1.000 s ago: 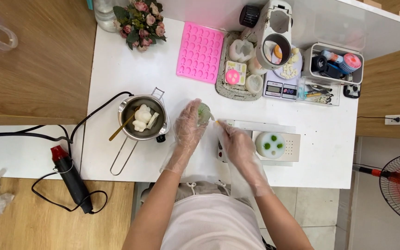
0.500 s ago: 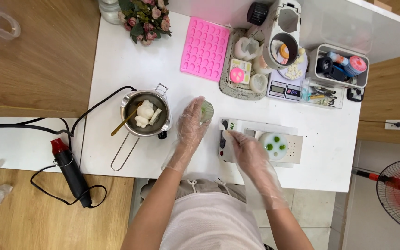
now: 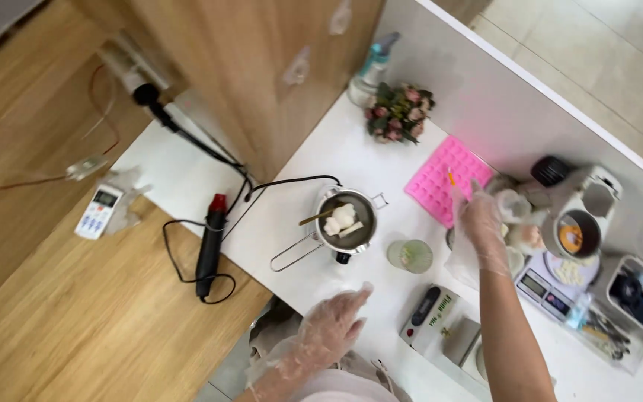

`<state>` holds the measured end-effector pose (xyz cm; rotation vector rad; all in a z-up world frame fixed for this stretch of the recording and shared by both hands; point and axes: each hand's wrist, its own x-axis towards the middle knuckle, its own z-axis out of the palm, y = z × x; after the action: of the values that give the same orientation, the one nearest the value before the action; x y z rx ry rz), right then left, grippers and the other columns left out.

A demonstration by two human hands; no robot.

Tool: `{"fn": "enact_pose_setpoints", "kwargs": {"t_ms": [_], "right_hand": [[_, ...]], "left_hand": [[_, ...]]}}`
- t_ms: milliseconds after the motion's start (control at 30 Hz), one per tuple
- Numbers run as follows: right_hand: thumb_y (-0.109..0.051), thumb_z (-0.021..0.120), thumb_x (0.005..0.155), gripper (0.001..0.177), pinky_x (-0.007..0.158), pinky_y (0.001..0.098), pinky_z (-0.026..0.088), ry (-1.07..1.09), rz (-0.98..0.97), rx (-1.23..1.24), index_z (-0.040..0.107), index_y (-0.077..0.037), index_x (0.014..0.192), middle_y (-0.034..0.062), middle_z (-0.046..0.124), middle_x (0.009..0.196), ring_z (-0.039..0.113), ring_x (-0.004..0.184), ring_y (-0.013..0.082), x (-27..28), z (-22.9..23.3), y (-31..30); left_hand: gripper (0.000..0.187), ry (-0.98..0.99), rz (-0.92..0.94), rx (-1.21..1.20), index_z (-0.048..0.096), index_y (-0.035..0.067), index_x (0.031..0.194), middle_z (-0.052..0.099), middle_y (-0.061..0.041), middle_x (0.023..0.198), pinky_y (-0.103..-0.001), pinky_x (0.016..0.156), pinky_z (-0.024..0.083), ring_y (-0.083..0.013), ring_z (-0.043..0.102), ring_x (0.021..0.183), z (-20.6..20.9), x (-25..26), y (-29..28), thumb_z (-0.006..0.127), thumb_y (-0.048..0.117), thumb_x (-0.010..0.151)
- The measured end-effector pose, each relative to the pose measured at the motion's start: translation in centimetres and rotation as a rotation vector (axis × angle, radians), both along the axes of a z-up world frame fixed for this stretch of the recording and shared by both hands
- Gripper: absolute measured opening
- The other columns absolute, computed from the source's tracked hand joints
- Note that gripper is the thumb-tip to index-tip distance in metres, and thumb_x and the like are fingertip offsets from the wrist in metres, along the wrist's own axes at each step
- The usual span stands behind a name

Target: Using a heat gun to smooth the surface of wax inside a glass container during a candle-making process.

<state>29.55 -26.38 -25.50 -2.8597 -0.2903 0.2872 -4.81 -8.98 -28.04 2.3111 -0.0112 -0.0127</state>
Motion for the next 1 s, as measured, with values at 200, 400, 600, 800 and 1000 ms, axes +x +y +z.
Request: {"fn": "enact_pose_setpoints", "kwargs": {"t_ms": [200, 400, 600, 800, 1000], "right_hand": [[-0.023, 0.06, 0.107, 0.052, 0.056, 0.0289, 0.049, -0.156, 0.119, -0.199, 0.049, -0.009, 0.156, 0.0218, 0.075, 0.107, 0.054, 0.062, 0.0134, 0.2, 1.1, 1.8], [-0.016, 0.06, 0.109, 0.036, 0.047, 0.0259, 0.053, -0.363, 0.174, -0.075, 0.062, -0.009, 0.145, 0.0178, 0.075, 0.103, 0.066, 0.066, 0.0164, -8.8, 8.1, 2.9], [-0.015, 0.064, 0.107, 0.023, 0.052, 0.0261, 0.056, -0.596, 0.361, 0.023, 0.074, -0.011, 0.128, 0.0128, 0.076, 0.107, 0.068, 0.071, 0.0133, -15.7, 14.8, 8.3], [-0.022, 0.068, 0.097, 0.025, 0.049, 0.0271, 0.059, -0.411, 0.501, 0.104, 0.076, -0.015, 0.12, 0.0098, 0.077, 0.103, 0.072, 0.074, 0.0147, -24.2, 14.8, 13.6], [-0.01, 0.065, 0.088, 0.043, 0.103, 0.0426, 0.048, -0.312, 1.065, 0.099, 0.063, -0.013, 0.132, 0.0128, 0.066, 0.133, 0.063, 0.121, 0.0254, -32.4, 11.4, 21.5]], "left_hand": [[0.054, -0.25, 0.637, 0.201, 0.043, 0.012, 0.148, 0.069, -0.013, 0.129, -0.033, 0.08, 0.064, -0.0211, 0.072, 0.1, -3.2, -5.5, 7.4, 0.068, 0.02, 0.1], [0.076, 0.014, 1.174, 0.614, 0.047, -0.002, 0.139, 0.065, -0.019, 0.127, -0.041, 0.07, 0.063, -0.032, 0.069, 0.101, -2.4, -5.5, 15.1, 0.077, 0.04, 0.083], [0.066, 0.681, 1.068, 0.397, 0.063, 0.003, 0.117, 0.071, -0.013, 0.106, -0.041, 0.075, 0.062, -0.0278, 0.072, 0.093, -3.7, -5.3, 19.7, 0.074, 0.059, 0.084], [0.048, 0.659, 0.977, 0.235, 0.069, 0.007, 0.106, 0.075, -0.011, 0.09, -0.039, 0.071, 0.063, -0.0265, 0.075, 0.08, -0.8, -7.8, 21.0, 0.072, 0.051, 0.089], [0.059, 0.5, 0.762, 0.483, 0.061, 0.009, 0.128, 0.074, -0.01, 0.092, -0.041, 0.064, 0.061, -0.0242, 0.073, 0.077, 7.5, -12.4, 19.7, 0.07, 0.05, 0.087]]}}
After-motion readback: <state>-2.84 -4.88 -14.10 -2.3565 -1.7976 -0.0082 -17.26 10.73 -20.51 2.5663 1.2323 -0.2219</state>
